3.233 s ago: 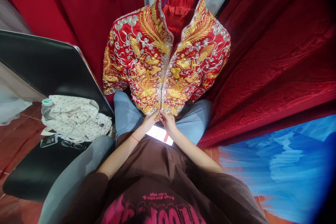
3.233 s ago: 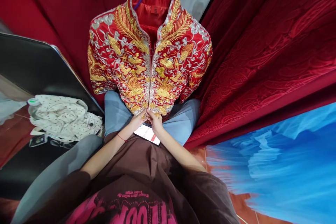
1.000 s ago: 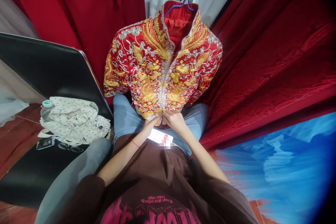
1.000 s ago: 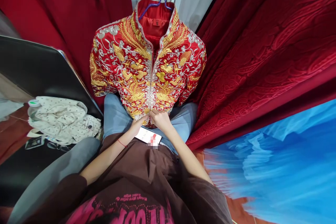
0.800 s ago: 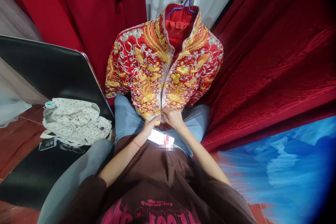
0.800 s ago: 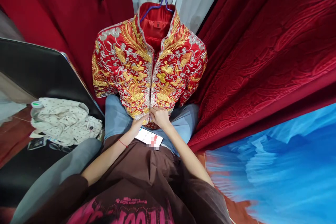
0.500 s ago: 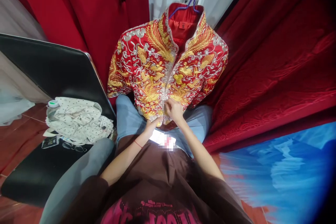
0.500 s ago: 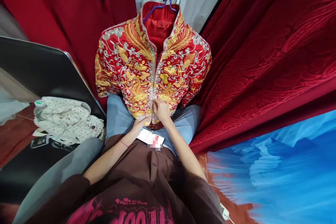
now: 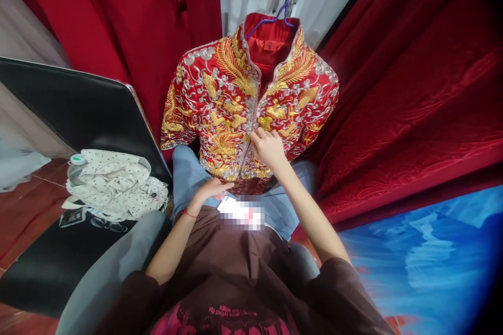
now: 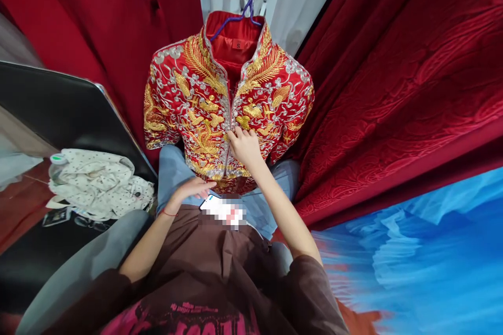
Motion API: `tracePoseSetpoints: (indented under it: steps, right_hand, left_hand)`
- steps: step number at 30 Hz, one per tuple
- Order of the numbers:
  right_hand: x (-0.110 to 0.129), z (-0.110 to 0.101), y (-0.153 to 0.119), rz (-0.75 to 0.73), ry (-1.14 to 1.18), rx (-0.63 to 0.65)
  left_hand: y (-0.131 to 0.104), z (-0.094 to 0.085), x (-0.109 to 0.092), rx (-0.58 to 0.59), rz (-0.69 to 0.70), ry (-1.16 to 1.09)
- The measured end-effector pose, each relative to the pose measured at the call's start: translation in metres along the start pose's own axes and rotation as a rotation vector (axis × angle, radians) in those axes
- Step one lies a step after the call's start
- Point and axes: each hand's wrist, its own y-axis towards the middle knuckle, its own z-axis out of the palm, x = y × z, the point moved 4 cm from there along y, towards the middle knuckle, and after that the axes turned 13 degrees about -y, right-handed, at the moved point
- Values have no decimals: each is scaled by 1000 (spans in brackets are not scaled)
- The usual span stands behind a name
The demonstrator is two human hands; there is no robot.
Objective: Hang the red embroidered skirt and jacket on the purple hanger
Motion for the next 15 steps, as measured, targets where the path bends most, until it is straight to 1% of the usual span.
tracePoseSetpoints:
  steps: [1, 2, 3, 5, 6, 7, 9, 10, 12, 13, 15]
  right_hand:
    - [4, -2, -3, -26, -22, 38]
    - [8, -5, -5, -45, -34, 71]
    - [13, -7, -7, -65, -38, 100]
    - [24, -13, -11, -107, -38, 140]
    - [29, -16, -13, -131, -38, 152]
    - [33, -18, -15, -154, -42, 159]
    - [37, -23, -19, -198, -54, 167]
    - [36, -25, -20, -214, -59, 170]
    - [29, -30, -20, -229, -67, 154]
    - [23, -34, -18, -222, -71, 126]
    - [9, -47, -10, -167, -87, 25]
  left_hand:
    - [-3, 4, -13, -3, 44, 116]
    - [-6, 12, -28, -5, 111, 287]
    - [-10, 24, -44, -11, 224, 482]
    - [-18, 54, -76, -54, 491, 789]
    - [-21, 69, -88, -87, 586, 920]
    - [-22, 82, -98, -122, 647, 1032]
    - [-20, 101, -109, -150, 683, 1208]
    - [-19, 107, -111, -147, 678, 1261]
    - [-16, 111, -111, -134, 659, 1317]
    - [-15, 110, -111, -137, 654, 1329]
    - [-17, 108, -108, -159, 654, 1339]
